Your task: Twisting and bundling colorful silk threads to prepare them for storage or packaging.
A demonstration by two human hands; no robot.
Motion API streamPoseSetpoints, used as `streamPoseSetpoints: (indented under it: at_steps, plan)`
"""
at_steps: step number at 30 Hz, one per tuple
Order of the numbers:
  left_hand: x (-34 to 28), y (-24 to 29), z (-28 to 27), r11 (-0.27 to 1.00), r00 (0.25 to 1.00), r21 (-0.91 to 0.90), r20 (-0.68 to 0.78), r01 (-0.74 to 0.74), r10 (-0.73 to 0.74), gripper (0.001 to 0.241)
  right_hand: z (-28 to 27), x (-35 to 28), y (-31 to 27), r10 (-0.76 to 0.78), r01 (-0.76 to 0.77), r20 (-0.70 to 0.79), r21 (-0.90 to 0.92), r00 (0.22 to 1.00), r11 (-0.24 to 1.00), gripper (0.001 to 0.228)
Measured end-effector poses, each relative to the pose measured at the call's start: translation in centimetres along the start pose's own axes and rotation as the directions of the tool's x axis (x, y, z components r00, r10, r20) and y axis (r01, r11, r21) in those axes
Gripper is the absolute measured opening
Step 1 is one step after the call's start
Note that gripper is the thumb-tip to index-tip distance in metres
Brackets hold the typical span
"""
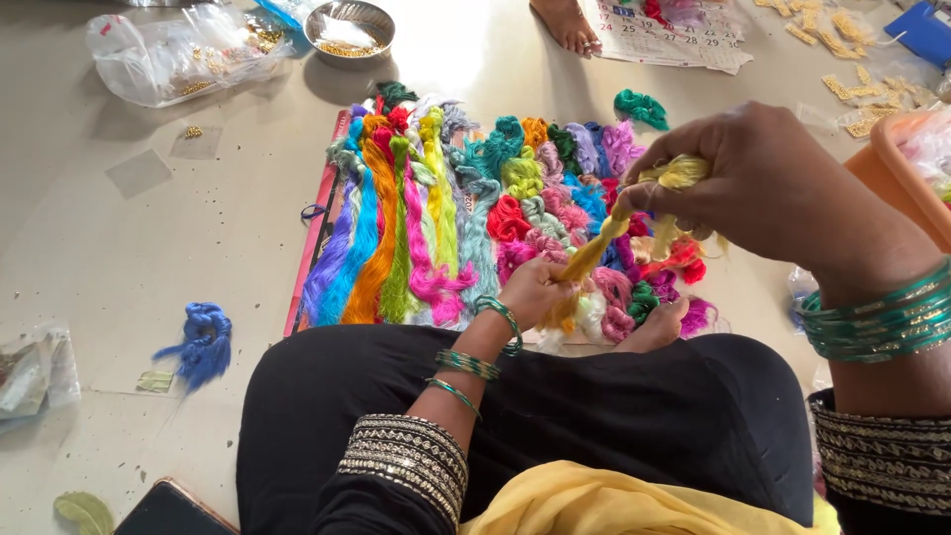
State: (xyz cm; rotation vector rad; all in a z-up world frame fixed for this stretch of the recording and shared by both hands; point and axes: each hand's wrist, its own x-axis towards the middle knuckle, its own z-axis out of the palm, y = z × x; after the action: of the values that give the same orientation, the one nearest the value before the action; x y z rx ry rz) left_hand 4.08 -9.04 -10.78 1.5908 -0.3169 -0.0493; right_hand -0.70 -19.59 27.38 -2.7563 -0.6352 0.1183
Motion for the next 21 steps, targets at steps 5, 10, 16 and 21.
streamPoseSetpoints:
  at_steps: [5, 10, 16, 21]
  plan:
    - [-0.6, 0.8, -0.6, 0.993, 0.993, -0.058, 0.052, 0.107, -0.104, 0.023, -0.2, -0.2, 2.2, -0.014, 0.015, -0.004, 0.046, 1.000, 0.999, 0.025]
    - [-1.2, -1.8, -0.2, 0.973, 0.977, 0.108, 0.039, 0.204, -0.209, 0.024, -0.7, -0.5, 2.4, 0.008, -0.005, -0.048, 0.071, 0.999, 0.997, 0.026]
    - [-2.8, -2.2, 1.1, 0.777, 0.874, 0.501, 0.079, 0.381, -0.480, 0.028, -0.6, -0.8, 3.0, 0.070, -0.060, -0.108, 0.090, 0.992, 0.994, 0.030]
    - [-1.5, -6.3, 0.9, 0.604, 0.809, 0.696, 0.057, 0.389, -0.585, 0.023, -0.2, -1.3, 4.8, 0.103, -0.092, -0.094, 0.118, 0.990, 0.989, 0.026]
